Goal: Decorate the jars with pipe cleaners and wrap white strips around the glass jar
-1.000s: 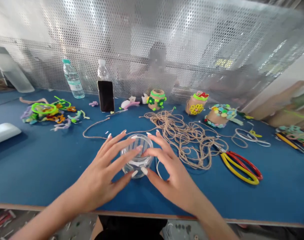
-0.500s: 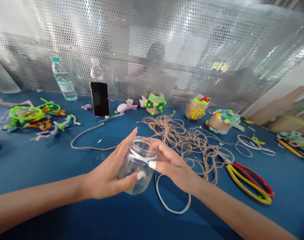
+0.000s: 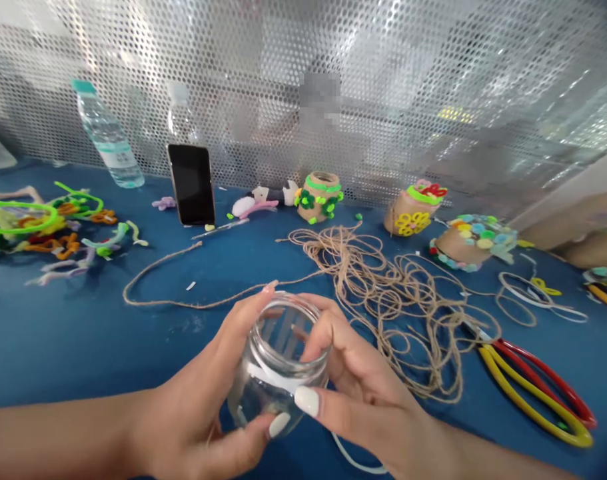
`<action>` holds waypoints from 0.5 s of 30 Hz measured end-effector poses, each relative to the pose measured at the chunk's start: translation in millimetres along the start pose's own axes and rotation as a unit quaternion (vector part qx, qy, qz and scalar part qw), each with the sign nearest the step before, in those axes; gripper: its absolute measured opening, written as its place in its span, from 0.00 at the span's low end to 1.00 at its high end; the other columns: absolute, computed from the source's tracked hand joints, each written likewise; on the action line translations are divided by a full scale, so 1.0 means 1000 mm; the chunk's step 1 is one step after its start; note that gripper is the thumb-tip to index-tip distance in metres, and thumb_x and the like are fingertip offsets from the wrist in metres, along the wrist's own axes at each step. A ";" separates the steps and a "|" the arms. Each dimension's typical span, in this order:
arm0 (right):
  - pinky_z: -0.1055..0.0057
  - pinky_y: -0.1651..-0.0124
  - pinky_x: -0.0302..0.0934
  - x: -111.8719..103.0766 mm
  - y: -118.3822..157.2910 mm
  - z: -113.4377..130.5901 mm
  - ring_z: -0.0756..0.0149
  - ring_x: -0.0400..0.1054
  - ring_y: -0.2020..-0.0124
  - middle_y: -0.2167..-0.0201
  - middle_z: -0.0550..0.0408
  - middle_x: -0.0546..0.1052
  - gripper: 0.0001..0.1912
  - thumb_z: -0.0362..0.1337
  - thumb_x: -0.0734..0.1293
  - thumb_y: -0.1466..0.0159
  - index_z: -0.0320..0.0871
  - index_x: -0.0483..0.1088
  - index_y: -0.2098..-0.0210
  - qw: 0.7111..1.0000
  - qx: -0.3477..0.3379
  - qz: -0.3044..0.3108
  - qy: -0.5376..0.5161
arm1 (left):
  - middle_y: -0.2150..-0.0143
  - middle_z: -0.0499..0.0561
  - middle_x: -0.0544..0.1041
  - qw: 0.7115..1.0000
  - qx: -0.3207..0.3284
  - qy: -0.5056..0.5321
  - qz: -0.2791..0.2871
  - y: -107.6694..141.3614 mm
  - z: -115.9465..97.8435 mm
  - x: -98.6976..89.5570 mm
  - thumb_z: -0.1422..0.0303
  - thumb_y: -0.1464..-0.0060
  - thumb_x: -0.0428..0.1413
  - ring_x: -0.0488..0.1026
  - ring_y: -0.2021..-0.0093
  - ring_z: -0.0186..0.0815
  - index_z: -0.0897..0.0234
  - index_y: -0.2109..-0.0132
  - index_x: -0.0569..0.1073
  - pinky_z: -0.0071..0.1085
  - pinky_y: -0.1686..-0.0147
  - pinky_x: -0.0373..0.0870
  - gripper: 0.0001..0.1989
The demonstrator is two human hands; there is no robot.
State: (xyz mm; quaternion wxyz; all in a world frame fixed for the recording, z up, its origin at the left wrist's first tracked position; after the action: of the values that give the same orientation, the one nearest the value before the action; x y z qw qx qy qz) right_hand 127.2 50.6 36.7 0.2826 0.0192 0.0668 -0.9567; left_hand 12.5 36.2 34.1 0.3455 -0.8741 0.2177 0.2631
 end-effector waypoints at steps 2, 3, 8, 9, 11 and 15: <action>0.62 0.47 0.64 0.002 0.003 0.001 0.58 0.55 0.37 0.44 0.53 0.61 0.10 0.29 0.66 0.42 0.49 0.61 0.65 1.000 -0.006 -0.001 0.000 | 0.30 0.62 0.48 1.000 0.015 -0.003 0.009 0.003 -0.003 0.003 0.68 0.46 0.53 0.50 0.32 0.56 0.65 0.29 0.35 0.52 0.38 0.61 0.45; 0.63 0.48 0.65 0.003 0.005 0.002 0.58 0.54 0.37 0.44 0.54 0.61 0.10 0.29 0.66 0.42 0.48 0.61 0.65 1.000 -0.009 -0.002 0.000 | 0.29 0.61 0.46 1.000 0.025 -0.004 0.015 0.004 -0.005 0.004 0.68 0.46 0.54 0.48 0.31 0.56 0.66 0.29 0.35 0.52 0.37 0.60 0.46; 0.62 0.48 0.65 0.009 0.010 0.007 0.58 0.51 0.35 0.44 0.54 0.61 0.10 0.29 0.65 0.42 0.49 0.62 0.65 0.999 -0.029 0.008 0.035 | 0.29 0.58 0.46 0.999 0.031 0.006 0.026 0.009 -0.009 0.007 0.70 0.48 0.54 0.47 0.31 0.55 0.63 0.30 0.33 0.52 0.36 0.60 0.48; 0.61 0.48 0.64 0.010 0.010 0.008 0.57 0.51 0.35 0.44 0.53 0.60 0.10 0.29 0.65 0.42 0.49 0.62 0.64 0.998 -0.037 0.015 0.043 | 0.29 0.58 0.46 0.999 0.024 0.010 0.025 0.010 -0.009 0.007 0.70 0.48 0.54 0.49 0.31 0.54 0.62 0.30 0.33 0.52 0.37 0.60 0.47; 0.59 0.47 0.64 0.013 0.012 0.011 0.56 0.51 0.35 0.43 0.52 0.60 0.11 0.29 0.64 0.43 0.49 0.61 0.63 0.997 -0.054 0.028 0.056 | 0.30 0.58 0.47 0.999 0.017 0.014 0.023 0.010 -0.010 0.007 0.70 0.47 0.54 0.50 0.32 0.53 0.59 0.30 0.33 0.53 0.37 0.61 0.47; 0.59 0.46 0.63 0.017 0.016 0.013 0.56 0.49 0.34 0.43 0.51 0.60 0.11 0.29 0.63 0.44 0.48 0.61 0.62 0.995 -0.062 0.032 0.077 | 0.30 0.60 0.47 0.999 0.028 0.003 0.020 0.014 -0.016 0.006 0.71 0.48 0.54 0.50 0.32 0.54 0.60 0.30 0.32 0.53 0.38 0.62 0.48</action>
State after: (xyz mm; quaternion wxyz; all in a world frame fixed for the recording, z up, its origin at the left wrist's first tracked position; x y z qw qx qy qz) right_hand 121.5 26.6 46.9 0.3073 0.0777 0.1470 -0.9370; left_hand 14.2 14.4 33.7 0.3640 -0.8601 0.2441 0.2609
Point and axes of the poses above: each hand's wrist, its own y-axis away from the middle knuckle, its own x-axis out of the palm, z = x × y, the point moved 9 cm from there along -y, towards the middle knuckle
